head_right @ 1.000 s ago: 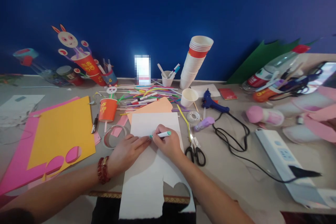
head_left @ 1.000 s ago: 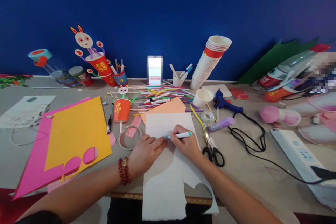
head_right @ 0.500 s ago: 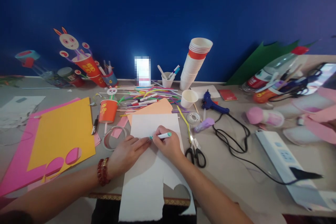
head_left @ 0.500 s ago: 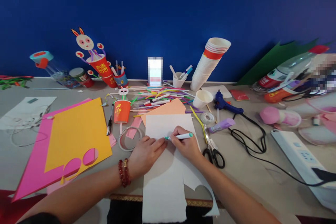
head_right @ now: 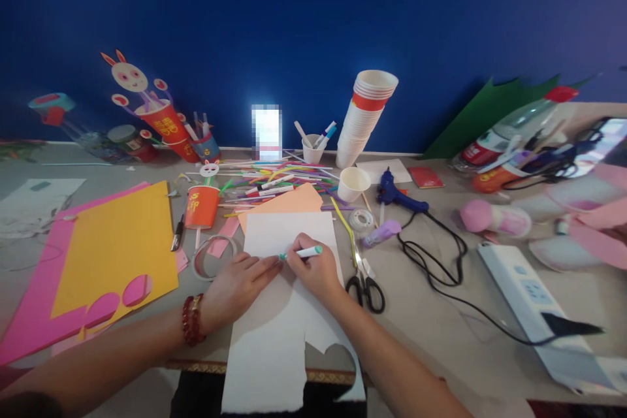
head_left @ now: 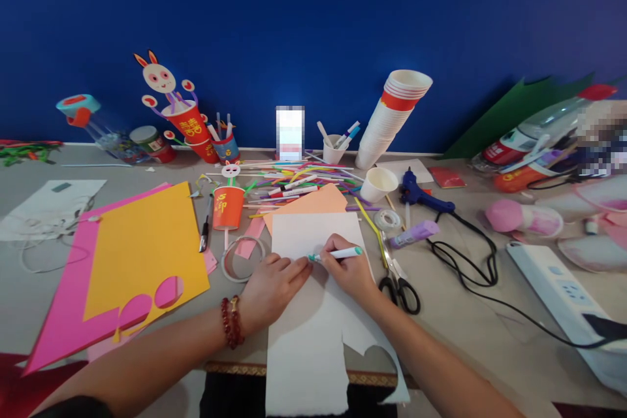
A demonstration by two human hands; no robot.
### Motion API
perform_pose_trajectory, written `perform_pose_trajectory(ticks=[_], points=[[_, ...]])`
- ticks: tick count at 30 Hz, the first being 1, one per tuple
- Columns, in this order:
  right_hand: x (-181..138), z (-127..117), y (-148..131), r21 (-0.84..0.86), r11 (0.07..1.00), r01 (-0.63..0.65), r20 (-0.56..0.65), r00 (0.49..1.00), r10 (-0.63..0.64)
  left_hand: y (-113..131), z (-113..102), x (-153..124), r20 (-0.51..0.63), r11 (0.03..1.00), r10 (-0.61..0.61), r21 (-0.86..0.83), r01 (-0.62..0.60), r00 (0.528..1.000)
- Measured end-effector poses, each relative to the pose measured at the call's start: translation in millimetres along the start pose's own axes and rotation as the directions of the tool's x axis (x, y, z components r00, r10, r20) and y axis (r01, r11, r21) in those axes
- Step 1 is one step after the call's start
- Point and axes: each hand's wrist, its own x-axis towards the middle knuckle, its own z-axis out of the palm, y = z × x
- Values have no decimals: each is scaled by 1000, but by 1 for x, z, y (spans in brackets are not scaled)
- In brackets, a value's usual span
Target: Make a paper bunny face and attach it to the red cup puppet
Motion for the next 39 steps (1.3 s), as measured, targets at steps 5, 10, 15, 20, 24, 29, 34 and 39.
perform_pose_trajectory(ticks=[5,10,15,20,24,29,34,39], points=[[0,0,0,1,1000,-8,-16,1000,8,0,-1,0,5,1000,5,0,-5,1000],[0,0,-1,0,1000,-12,-25,1000,12,0,1,0,3,1000,-2,-10,2,1000],[-1,0,0,5,1000,-7,-18,1000,8,0,1,0,-1,1000,2,-8,-2,1000],[0,0,-1,2,1000,-15,-17,1000,15,0,0,0,2,1000,4,-15,-4,1000],[0,0,0,11,1000,-15,-16,1000,15,0,0,0,5,1000,3,-13,-3,1000],[-1,1,1,10,1000,-17,-16,1000,17,0,1,0,-3,1000,0,-21,0,1000],[-1,1,2,26,1000,-15,-11,1000,16,-1,1,0,-21,1000,6,-25,-6,1000],[-1,1,3,35,999,-21,-18,1000,22,0,2,0,-16,1000,3,-20,-3,1000]])
